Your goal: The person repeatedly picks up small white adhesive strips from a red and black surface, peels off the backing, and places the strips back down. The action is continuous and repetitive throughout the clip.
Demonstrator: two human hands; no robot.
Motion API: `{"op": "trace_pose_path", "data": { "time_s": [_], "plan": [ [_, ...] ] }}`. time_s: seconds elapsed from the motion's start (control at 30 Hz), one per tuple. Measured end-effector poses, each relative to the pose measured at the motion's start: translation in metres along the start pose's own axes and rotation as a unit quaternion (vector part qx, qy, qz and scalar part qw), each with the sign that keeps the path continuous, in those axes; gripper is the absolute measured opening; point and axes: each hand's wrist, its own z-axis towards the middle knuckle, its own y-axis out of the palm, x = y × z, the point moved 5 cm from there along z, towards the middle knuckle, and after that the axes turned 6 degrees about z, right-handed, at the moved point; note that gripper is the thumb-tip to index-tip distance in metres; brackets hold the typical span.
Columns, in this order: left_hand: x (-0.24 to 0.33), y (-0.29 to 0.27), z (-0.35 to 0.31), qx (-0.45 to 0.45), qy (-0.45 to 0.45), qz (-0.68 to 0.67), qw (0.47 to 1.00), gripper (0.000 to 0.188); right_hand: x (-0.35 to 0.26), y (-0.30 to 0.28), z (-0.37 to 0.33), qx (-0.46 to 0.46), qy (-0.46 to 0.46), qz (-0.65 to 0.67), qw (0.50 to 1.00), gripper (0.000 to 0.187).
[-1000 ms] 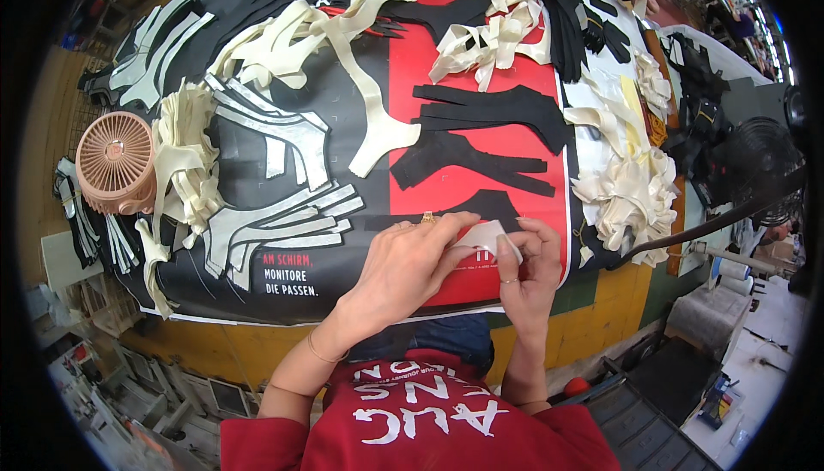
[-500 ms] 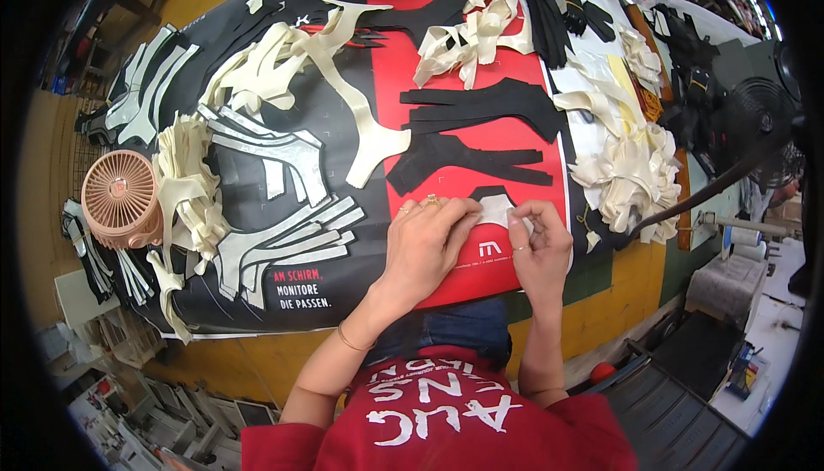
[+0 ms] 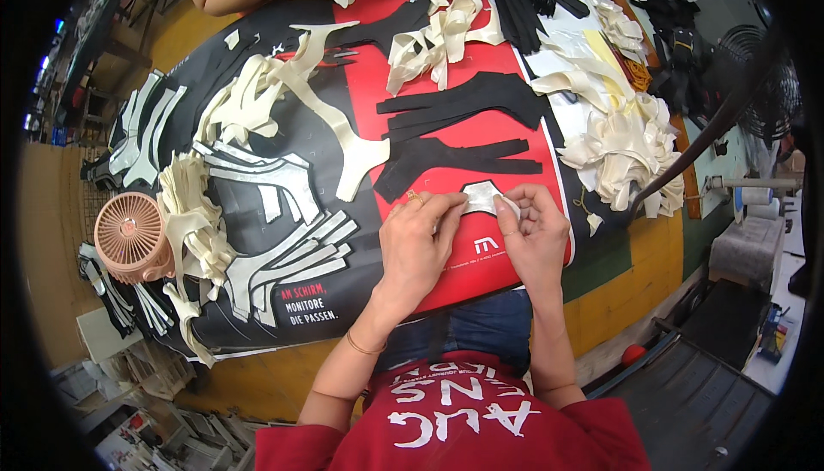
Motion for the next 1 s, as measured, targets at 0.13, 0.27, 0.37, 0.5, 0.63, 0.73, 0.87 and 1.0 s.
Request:
{"op": "trace_pose_path", "data": {
  "time_s": [0.13, 0.27, 0.37, 0.5, 0.63, 0.73, 0.87, 1.0],
  "plan": [
    [0.001, -0.001, 0.003, -0.008, -0.008, -0.008, 1.0, 0.009, -0.001, 0.001, 0.002, -0.004, 0.005, 0.0, 1.0, 0.011],
    [0.003, 0.0, 0.004, -0.005, -0.009, -0.012, 1.0, 0.009, -0.003, 0.0, 0.002, -0.015, 0.019, -0.023, 0.999, 0.015],
    [0.003, 0.001, 0.004, -0.007, -0.015, -0.008, 1.0, 0.009, -0.003, -0.002, 0.002, -0.014, 0.02, -0.043, 0.999, 0.018],
    [0.003, 0.002, 0.004, -0.028, -0.028, 0.009, 0.999, 0.008, -0.003, 0.0, 0.002, -0.015, 0.023, -0.046, 0.999, 0.02],
    [0.003, 0.002, 0.006, -0.027, -0.023, 0.005, 0.999, 0.009, -0.005, 0.0, 0.002, -0.009, 0.018, -0.045, 0.999, 0.021],
    [0.004, 0.003, 0.006, -0.033, -0.025, 0.009, 0.999, 0.009, -0.006, 0.0, 0.002, -0.002, 0.017, -0.046, 0.999, 0.023],
    [0.008, 0.004, 0.005, -0.037, -0.004, 0.061, 0.997, 0.012, -0.007, 0.002, 0.004, -0.001, 0.012, -0.066, 0.998, 0.026],
    [0.012, 0.005, 0.004, -0.033, 0.028, 0.111, 0.993, 0.015, -0.01, 0.002, 0.006, -0.004, 0.021, -0.11, 0.994, 0.028]
  ]
}}
